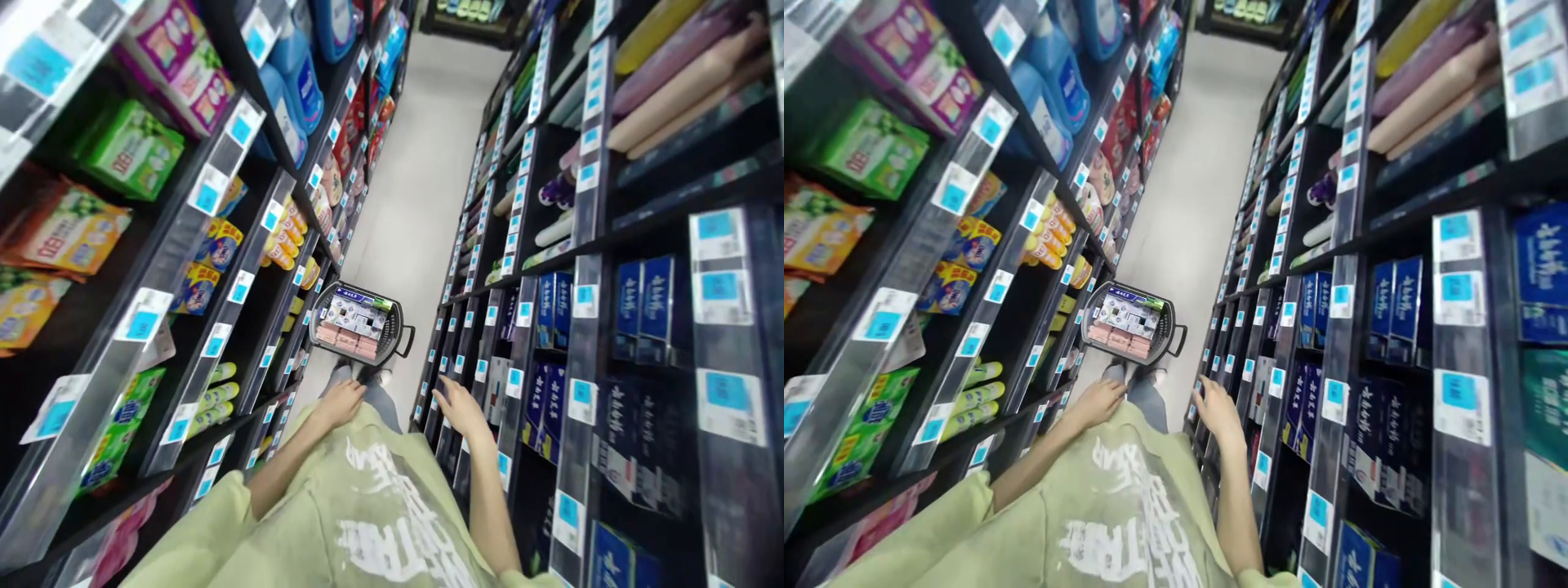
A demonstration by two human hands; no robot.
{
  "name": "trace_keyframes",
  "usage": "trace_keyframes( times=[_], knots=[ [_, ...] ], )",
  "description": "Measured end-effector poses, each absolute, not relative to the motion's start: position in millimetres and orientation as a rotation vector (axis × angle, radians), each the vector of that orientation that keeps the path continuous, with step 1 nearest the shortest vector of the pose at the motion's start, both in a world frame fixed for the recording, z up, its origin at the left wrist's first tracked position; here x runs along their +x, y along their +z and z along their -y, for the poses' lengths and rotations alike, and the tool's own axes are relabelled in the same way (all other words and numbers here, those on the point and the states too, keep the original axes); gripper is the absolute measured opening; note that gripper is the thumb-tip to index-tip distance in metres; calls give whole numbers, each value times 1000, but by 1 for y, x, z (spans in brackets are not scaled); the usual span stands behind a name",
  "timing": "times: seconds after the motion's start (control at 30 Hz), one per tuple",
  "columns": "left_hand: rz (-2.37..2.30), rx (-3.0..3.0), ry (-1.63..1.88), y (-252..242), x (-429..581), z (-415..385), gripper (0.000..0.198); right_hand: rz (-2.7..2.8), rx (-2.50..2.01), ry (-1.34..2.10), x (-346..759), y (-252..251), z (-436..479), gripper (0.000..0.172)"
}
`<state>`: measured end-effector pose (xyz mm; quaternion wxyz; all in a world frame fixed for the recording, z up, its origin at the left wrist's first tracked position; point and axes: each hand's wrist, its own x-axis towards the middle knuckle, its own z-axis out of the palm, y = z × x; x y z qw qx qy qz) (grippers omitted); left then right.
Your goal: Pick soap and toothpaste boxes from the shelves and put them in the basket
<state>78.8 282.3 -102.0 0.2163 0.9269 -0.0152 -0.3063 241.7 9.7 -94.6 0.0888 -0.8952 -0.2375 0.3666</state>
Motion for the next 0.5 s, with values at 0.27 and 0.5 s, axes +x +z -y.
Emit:
trace_keyframes(
  times=[0.27, 0.5],
  knots=[
    [-56, 2529, -786, -113, 59, -342, 29, 618, -2596, 970, 216, -104, -72, 51],
    [-98, 2542, -771, -120, 55, -414, 31, 693, -2391, 1196, 130, -122, -155, 45]
  ],
)
